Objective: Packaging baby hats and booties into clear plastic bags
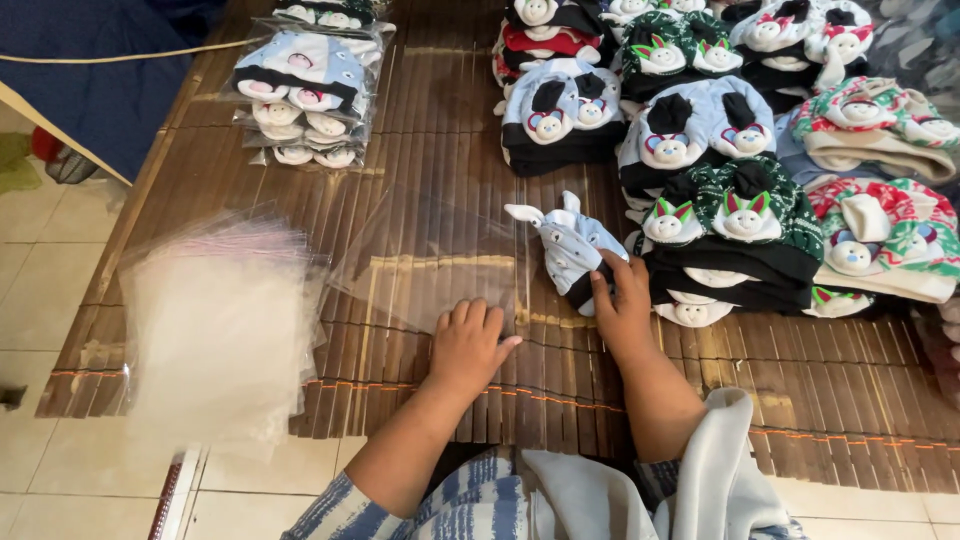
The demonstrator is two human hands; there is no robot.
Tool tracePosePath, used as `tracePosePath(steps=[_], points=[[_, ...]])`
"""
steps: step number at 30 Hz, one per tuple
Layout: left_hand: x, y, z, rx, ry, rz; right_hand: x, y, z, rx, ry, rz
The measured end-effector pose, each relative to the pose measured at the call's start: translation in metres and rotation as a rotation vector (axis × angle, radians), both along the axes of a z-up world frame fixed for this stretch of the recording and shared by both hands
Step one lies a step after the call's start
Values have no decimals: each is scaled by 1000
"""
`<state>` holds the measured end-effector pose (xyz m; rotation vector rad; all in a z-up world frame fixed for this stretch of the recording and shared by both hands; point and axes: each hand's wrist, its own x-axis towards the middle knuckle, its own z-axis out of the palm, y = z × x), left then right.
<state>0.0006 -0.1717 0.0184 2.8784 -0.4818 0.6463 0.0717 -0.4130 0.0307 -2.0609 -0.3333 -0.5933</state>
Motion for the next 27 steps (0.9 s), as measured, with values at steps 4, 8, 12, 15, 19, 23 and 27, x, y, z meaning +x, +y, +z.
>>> tracePosePath(steps=[4, 8, 12, 15, 19, 23, 27], points=[[1, 4, -12, 26, -25, -18, 0, -3, 0, -25, -5, 0], [4, 12, -18, 93, -161, 5, -2, -1, 4, -21, 1, 4], [1, 15, -2, 72, -129, 59, -1, -3, -2, -7, -11, 6], [3, 19, -1, -25, -56, 62, -2, -2, 0, 19, -4, 5], [9, 19, 5, -112, 44, 120, -1, -2, 0, 20, -24, 13], [10, 17, 7, -176, -23, 193, -2, -1, 3, 41, -10, 8], [9, 20, 7, -275, 13, 231, -1, -1, -1, 52, 0, 8]])
